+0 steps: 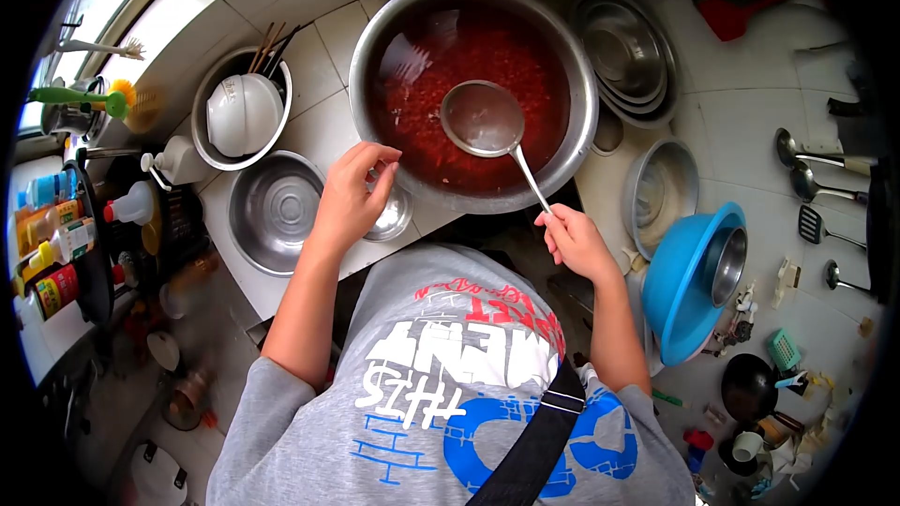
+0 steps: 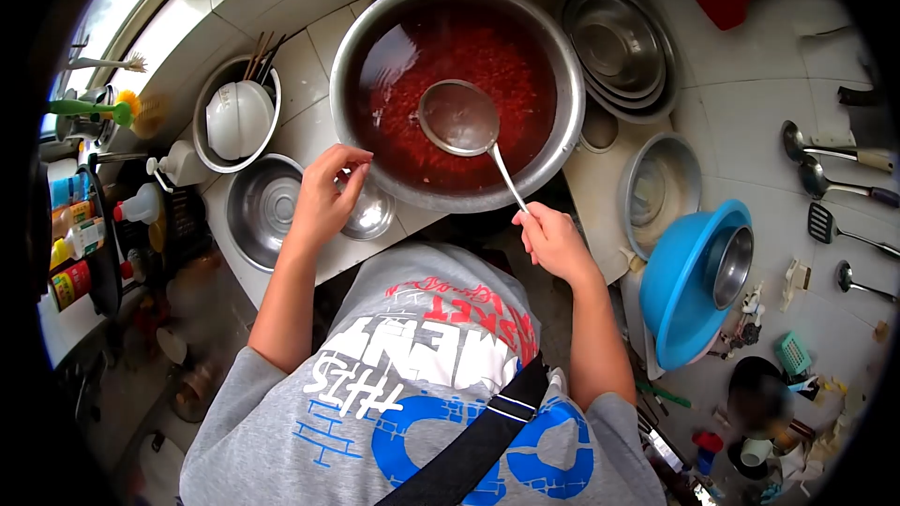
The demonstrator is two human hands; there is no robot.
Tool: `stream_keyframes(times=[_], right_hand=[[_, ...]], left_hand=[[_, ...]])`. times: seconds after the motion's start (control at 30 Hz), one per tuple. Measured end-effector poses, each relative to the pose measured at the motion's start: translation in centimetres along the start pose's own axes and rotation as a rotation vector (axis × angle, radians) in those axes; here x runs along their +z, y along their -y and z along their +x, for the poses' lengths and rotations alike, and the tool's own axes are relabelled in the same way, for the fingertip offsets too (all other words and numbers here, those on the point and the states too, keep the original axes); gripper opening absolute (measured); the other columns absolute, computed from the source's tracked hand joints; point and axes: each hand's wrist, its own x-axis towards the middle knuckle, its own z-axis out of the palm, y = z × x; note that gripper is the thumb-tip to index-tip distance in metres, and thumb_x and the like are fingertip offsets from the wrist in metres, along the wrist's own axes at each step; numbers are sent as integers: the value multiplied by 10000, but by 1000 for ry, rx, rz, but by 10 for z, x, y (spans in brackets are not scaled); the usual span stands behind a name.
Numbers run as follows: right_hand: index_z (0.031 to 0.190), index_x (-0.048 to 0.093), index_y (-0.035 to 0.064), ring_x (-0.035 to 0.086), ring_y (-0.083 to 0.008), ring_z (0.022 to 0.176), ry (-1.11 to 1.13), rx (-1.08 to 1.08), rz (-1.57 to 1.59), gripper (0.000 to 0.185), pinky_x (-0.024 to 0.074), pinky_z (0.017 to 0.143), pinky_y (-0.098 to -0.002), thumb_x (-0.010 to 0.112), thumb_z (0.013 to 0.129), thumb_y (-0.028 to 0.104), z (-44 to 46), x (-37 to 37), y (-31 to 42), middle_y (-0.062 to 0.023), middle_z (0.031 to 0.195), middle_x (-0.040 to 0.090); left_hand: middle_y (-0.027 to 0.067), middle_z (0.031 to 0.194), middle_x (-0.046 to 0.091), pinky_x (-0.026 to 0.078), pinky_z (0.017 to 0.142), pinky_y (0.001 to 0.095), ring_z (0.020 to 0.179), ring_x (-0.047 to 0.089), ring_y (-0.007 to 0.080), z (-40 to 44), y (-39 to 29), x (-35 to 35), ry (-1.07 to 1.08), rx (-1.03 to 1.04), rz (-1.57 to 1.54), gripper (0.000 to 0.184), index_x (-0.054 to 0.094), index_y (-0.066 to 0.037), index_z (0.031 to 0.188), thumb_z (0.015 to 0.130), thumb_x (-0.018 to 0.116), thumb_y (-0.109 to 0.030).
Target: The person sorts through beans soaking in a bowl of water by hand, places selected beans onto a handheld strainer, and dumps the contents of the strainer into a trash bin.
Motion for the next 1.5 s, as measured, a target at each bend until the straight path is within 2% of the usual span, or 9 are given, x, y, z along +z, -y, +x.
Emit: stream_keyframes(times=[0.13, 0.17, 0.27, 0.47, 0.77, 1.0, 1.07, 1.3, 1.5], right_hand=[[945, 640, -31, 684, -408, 714, -25, -194, -337, 232, 524, 649, -471, 556, 1000, 177, -6, 1, 8, -230, 768, 680], [952, 637, -38, 624, -496, 883, 11, -165, -356, 218, 506, 747, -535, 558, 988, 162, -8, 1, 13, -276, 891, 660], [950, 645, -36, 685, -402, 701, 85, -141, -297, 238, 521, 641, -465, 547, 1006, 174, -10, 0, 19, -223, 761, 685], [1024, 638, -30, 527, -67, 487, 370, 97, 202, 280, 427, 478, -242, 480, 1070, 196, -6, -16, 9, -4, 620, 565], [1049, 622, -30, 450, -55, 485, 162, 19, 352, 313, 372, 460, -216, 430, 1099, 212, -34, -25, -5, 18, 642, 497], [860, 554, 14, 370, -36, 514, -349, -95, 423, 365, 284, 474, -222, 395, 1110, 227, -109, 11, -93, 43, 602, 411], [877, 535, 19, 365, -53, 503, -502, -148, 384, 387, 293, 459, -225, 408, 1114, 297, -129, 33, -120, 39, 612, 391], [821, 551, 26, 445, -76, 486, -843, 17, 282, 362, 352, 470, -271, 412, 1090, 224, -139, 87, -172, -2, 572, 470], [809, 546, 30, 419, -75, 480, -823, 22, 385, 381, 336, 463, -269, 407, 1096, 240, -142, 86, -189, 9, 565, 457]], left_hand=[[126, 949, 695, 539, 713, 341, 814, 681, 253, 2, -5, 3, -3, -1, 30, 126, 696, -1, 1023, 900, 681, -20], [126, 950, 695, 539, 712, 340, 813, 680, 253, 2, -7, 3, -7, 1, 39, 126, 697, -2, 1023, 900, 680, -20], [128, 951, 696, 539, 706, 340, 809, 679, 256, 2, -9, 5, -28, 6, 48, 125, 698, 0, 1024, 902, 677, -20], [106, 945, 705, 517, 677, 305, 771, 654, 208, 3, -10, 9, -66, -34, 46, 115, 702, 1, 1026, 917, 673, -20], [88, 939, 706, 512, 689, 290, 775, 649, 174, 11, -15, 18, -53, -26, 54, 119, 705, 2, 1037, 924, 666, -5], [117, 942, 673, 523, 656, 316, 750, 653, 218, 31, -18, 37, 83, 37, -19, 130, 691, 5, 1032, 905, 668, 15], [119, 936, 668, 517, 667, 307, 746, 640, 204, 38, -21, 43, 135, 76, -15, 129, 687, 14, 1036, 911, 655, 23], [105, 921, 665, 489, 660, 290, 728, 607, 173, 55, -46, 69, 272, 198, -16, 141, 688, 13, 1049, 915, 645, 27], [110, 952, 682, 498, 658, 301, 746, 627, 189, 51, -73, 94, 312, 273, 7, 135, 693, 13, 1039, 911, 653, 16]])
